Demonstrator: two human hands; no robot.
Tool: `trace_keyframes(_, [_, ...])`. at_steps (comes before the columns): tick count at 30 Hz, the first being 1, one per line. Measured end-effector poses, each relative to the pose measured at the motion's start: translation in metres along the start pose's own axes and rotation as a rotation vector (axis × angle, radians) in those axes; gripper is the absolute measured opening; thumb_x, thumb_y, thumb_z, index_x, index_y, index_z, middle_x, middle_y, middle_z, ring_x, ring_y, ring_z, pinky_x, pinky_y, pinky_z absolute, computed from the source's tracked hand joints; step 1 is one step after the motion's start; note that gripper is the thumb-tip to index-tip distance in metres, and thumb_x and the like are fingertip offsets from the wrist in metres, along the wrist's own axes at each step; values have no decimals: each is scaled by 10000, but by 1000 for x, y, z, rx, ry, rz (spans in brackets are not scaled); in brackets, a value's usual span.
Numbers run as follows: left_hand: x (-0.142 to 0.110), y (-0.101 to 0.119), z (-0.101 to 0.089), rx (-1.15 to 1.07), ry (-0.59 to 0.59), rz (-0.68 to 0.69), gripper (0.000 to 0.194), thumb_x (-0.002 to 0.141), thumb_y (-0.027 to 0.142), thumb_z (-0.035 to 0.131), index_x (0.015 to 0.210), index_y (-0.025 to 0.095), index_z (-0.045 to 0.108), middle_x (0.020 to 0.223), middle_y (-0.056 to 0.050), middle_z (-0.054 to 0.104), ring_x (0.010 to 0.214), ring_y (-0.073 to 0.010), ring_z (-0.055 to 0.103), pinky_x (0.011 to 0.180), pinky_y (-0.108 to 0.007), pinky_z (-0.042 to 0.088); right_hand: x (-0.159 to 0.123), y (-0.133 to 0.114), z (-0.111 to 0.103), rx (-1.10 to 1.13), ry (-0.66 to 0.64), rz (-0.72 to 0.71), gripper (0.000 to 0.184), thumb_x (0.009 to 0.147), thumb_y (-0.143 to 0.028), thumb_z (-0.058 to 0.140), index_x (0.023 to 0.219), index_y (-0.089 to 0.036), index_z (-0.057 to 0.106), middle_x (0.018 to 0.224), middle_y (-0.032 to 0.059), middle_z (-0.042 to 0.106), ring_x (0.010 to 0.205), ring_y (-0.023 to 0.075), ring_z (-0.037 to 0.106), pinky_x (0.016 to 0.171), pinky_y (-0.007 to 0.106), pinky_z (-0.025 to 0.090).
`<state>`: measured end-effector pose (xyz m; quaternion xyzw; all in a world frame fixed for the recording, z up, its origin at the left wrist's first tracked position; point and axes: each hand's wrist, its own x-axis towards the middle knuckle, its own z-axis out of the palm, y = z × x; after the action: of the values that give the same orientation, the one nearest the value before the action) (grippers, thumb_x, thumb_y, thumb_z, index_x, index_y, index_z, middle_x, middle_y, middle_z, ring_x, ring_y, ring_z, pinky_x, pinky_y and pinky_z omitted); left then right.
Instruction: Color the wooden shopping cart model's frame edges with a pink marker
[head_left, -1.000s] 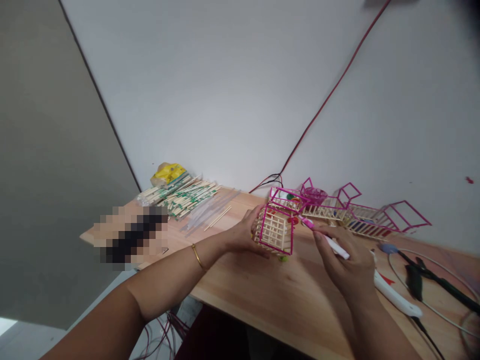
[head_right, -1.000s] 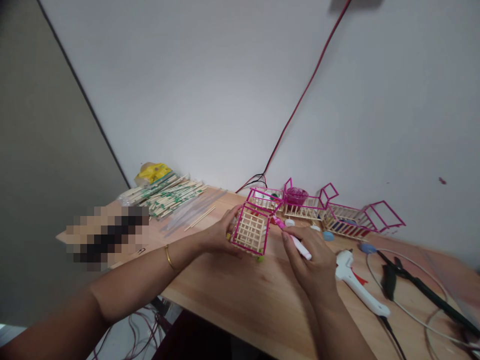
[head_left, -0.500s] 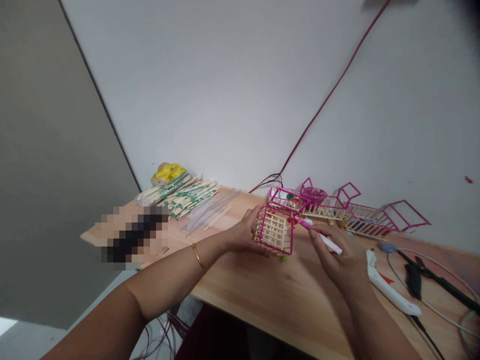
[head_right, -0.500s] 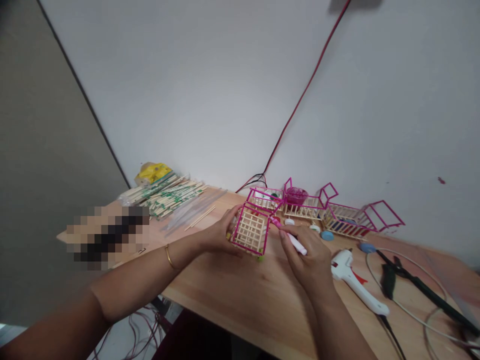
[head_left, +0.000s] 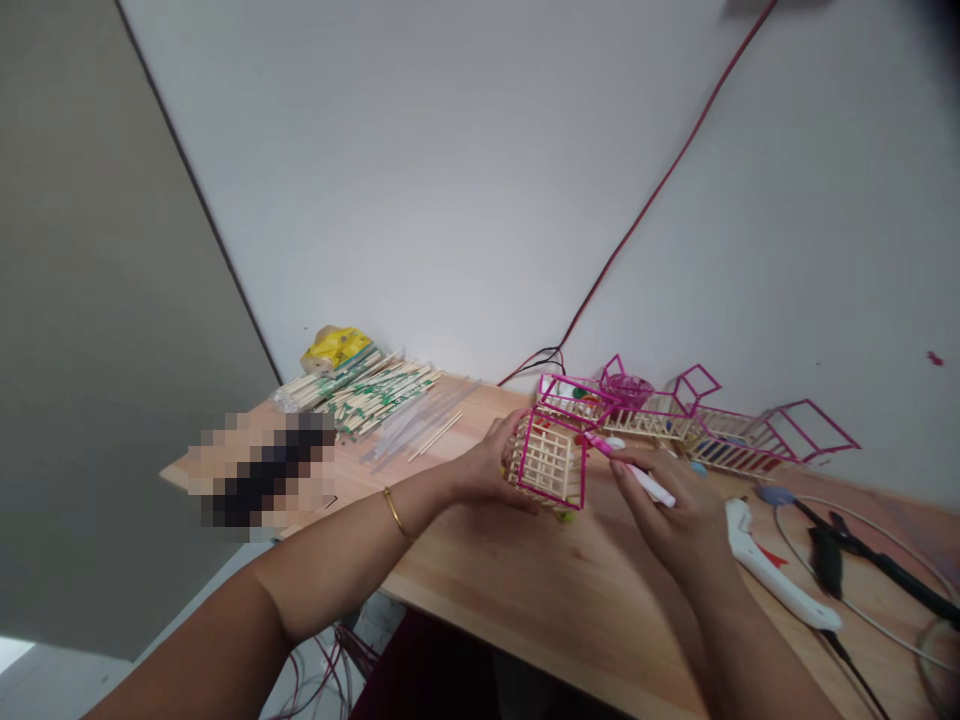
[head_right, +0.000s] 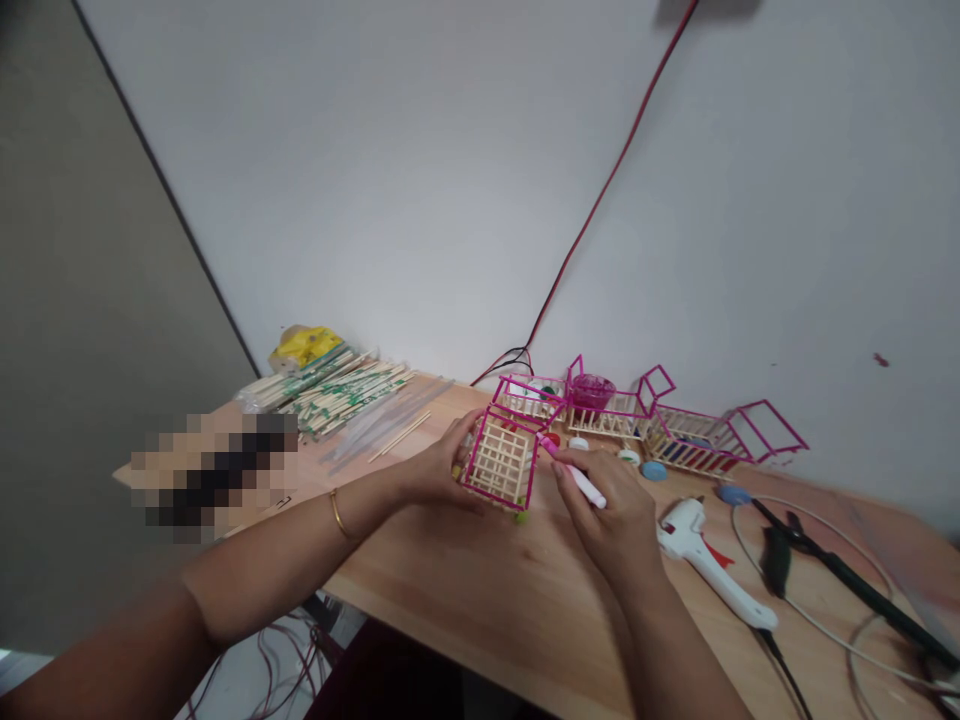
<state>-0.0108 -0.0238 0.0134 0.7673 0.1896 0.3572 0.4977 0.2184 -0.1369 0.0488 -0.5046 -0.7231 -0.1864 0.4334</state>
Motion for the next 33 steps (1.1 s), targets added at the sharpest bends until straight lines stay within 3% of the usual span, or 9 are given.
trace_keyframes(18, [0, 0, 0, -17, 13, -19, 1302, 371, 222, 964, 1487, 265, 294, 1483, -152, 369, 1375, -369, 424, 1141, -532, 385, 0, 2, -2, 64, -40, 5, 113, 904, -226, 595, 993, -236, 663, 920, 46, 708, 858, 189, 656, 753, 332, 488])
trace_keyframes(21, [0, 2, 0, -116, -24, -38, 1292, 414, 202, 953, 1504, 281, 262, 1531, -163, 354, 1335, -358, 491, 1093, -501, 442, 1, -2, -5, 137, -25, 61, 118, 909, -241, 588, 1004, -242, 659, 955, 52, 702, 877, 190, 665, 764, 326, 507])
trace_keyframes(24, [0, 4, -3, -228, -106, -76, 1197, 525, 220, 924, 1509, 295, 248, 1490, -157, 459, 1283, -335, 557, 1039, -479, 483, 1, -5, -6, 164, -23, 153, 137, 901, -282, 606, 1024, -247, 655, 962, 41, 706, 850, 177, 665, 743, 300, 516])
trace_keyframes(30, [3, 5, -19, -285, -258, -46, 926, 697, 264, 825, 1487, 235, 343, 1493, -156, 470, 1371, -327, 471, 1085, -444, 428, -3, -4, -9, 248, 77, 349, 135, 848, -359, 670, 891, -232, 681, 814, 15, 696, 640, 127, 599, 549, 233, 453])
trace_keyframes(33, [4, 3, -31, -217, -181, -100, 926, 701, 298, 815, 1493, 233, 340, 1495, -155, 455, 1365, -318, 461, 1100, -432, 407, -7, 3, -9, 350, 173, 443, 181, 805, -396, 708, 843, -221, 681, 767, 9, 678, 668, 137, 607, 599, 249, 476])
